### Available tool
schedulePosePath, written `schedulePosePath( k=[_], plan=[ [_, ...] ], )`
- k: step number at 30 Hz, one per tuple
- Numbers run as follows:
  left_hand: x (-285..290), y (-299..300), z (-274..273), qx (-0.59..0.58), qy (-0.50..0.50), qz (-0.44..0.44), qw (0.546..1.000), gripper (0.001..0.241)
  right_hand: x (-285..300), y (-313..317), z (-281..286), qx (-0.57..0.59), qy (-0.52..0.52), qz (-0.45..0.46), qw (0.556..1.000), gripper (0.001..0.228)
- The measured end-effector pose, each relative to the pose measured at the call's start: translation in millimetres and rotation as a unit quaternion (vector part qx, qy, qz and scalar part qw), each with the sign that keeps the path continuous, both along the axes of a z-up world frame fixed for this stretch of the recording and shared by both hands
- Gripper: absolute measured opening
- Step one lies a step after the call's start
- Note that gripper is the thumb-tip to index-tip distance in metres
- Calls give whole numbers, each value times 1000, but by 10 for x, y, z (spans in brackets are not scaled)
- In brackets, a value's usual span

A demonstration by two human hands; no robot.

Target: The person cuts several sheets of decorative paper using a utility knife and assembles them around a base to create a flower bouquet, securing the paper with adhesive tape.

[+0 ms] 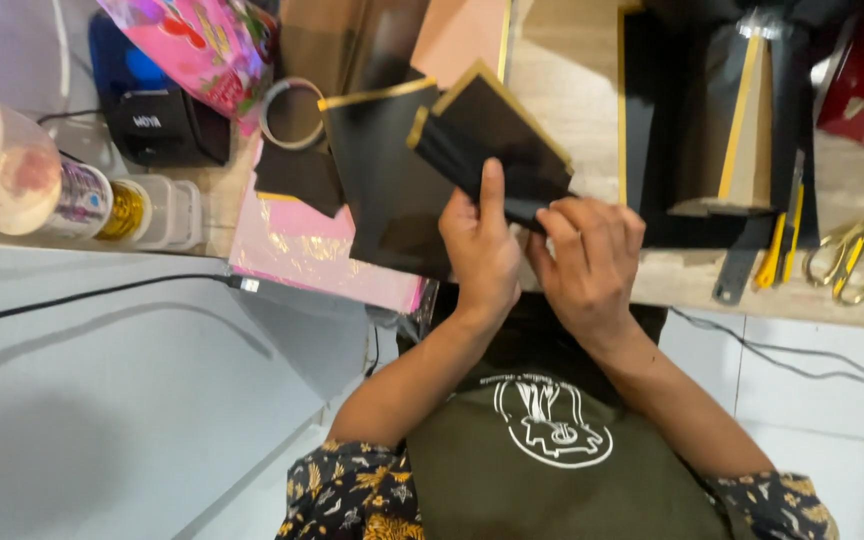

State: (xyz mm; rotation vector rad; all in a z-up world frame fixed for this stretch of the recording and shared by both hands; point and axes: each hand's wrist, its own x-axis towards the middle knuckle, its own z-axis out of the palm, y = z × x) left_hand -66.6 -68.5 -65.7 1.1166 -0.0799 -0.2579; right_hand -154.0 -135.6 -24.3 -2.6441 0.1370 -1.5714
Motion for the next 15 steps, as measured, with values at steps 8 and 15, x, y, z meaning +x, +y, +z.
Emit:
schedulePosePath(
  k=[8,15],
  plan=[
    [-68,-292,505,-41,-45,46,997,27,46,-103,140,-54,-33,-73,995,25],
    [-212,-484,443,-29,-49,-9,998,25,-88,-295,29,-21,-64,-78,995,25]
  ],
)
